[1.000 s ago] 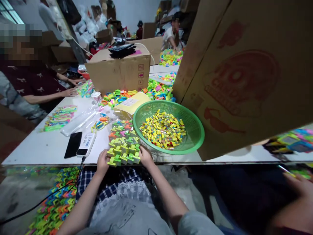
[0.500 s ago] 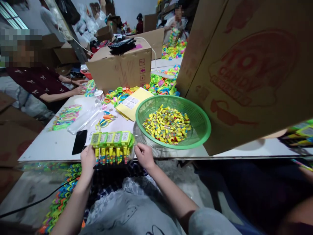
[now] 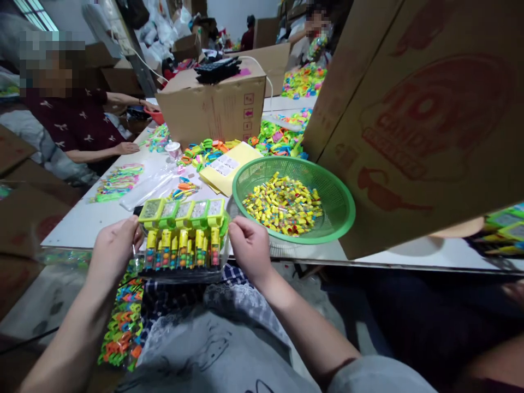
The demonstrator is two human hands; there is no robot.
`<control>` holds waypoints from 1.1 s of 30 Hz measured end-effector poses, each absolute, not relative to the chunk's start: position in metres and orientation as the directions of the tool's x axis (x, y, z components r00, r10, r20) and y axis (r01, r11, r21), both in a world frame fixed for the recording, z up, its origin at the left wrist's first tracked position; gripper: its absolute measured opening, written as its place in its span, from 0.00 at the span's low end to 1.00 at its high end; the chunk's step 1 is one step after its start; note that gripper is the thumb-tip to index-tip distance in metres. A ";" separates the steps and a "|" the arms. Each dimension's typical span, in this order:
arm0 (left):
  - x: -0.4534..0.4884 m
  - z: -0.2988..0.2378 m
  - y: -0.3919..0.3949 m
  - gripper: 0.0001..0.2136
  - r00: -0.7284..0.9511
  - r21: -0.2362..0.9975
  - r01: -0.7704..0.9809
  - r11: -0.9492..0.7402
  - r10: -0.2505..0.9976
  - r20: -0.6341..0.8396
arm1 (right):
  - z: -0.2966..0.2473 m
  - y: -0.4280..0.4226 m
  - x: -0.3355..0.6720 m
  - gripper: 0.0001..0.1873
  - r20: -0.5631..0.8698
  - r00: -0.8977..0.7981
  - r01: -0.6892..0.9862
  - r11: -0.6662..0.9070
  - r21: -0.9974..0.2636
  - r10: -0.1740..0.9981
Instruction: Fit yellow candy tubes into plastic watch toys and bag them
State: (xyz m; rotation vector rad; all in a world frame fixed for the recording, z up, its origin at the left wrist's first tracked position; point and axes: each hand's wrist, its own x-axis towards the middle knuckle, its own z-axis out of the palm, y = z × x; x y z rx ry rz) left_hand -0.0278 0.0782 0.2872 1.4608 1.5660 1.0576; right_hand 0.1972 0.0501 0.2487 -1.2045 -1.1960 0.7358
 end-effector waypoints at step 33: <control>-0.055 0.266 0.003 0.26 -0.222 0.962 0.260 0.085 0.975 -0.026 | 0.238 0.002 0.179 0.16 0.323 -0.047 0.448 0.309 -0.839 0.945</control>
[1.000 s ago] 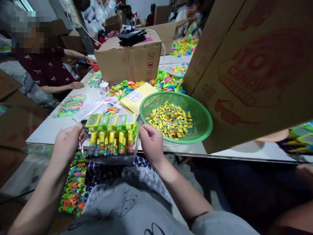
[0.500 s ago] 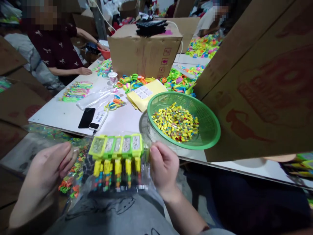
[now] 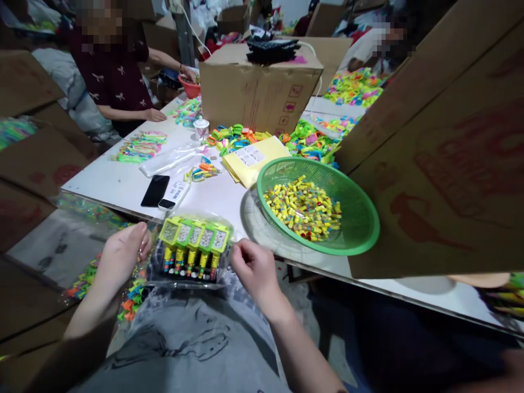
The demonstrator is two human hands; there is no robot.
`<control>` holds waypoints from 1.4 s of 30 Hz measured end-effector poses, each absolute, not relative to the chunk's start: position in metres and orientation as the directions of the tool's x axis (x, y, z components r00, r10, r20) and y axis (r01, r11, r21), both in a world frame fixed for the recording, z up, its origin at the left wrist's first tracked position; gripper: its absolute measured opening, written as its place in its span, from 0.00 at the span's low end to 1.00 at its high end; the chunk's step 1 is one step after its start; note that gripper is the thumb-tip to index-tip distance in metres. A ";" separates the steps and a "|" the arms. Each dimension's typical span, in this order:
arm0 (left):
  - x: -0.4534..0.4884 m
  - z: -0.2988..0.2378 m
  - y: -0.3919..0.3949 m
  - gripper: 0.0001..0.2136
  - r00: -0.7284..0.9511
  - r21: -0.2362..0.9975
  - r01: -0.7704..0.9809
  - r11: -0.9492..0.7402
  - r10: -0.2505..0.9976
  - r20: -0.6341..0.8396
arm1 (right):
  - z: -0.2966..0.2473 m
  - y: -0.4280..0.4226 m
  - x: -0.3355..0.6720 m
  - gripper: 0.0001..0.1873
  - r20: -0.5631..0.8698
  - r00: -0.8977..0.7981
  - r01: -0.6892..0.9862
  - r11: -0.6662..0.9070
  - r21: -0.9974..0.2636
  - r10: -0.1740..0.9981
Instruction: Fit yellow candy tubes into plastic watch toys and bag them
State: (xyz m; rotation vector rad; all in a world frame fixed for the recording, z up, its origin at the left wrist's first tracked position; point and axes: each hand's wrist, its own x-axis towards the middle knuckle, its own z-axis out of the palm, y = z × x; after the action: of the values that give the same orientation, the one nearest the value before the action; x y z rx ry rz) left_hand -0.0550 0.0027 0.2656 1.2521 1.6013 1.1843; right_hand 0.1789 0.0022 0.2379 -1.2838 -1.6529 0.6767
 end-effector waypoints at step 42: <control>-0.067 0.240 -0.079 0.19 0.027 0.941 0.268 0.209 0.974 -0.224 | 0.215 -0.065 0.198 0.18 -0.033 -0.142 0.805 0.096 -0.586 0.989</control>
State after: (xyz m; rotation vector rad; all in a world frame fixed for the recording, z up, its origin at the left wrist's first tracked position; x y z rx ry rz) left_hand -0.0672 -0.0789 0.2398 1.2556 1.4525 0.8642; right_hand 0.1980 -0.0651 0.2148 -1.7621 -2.0115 0.6831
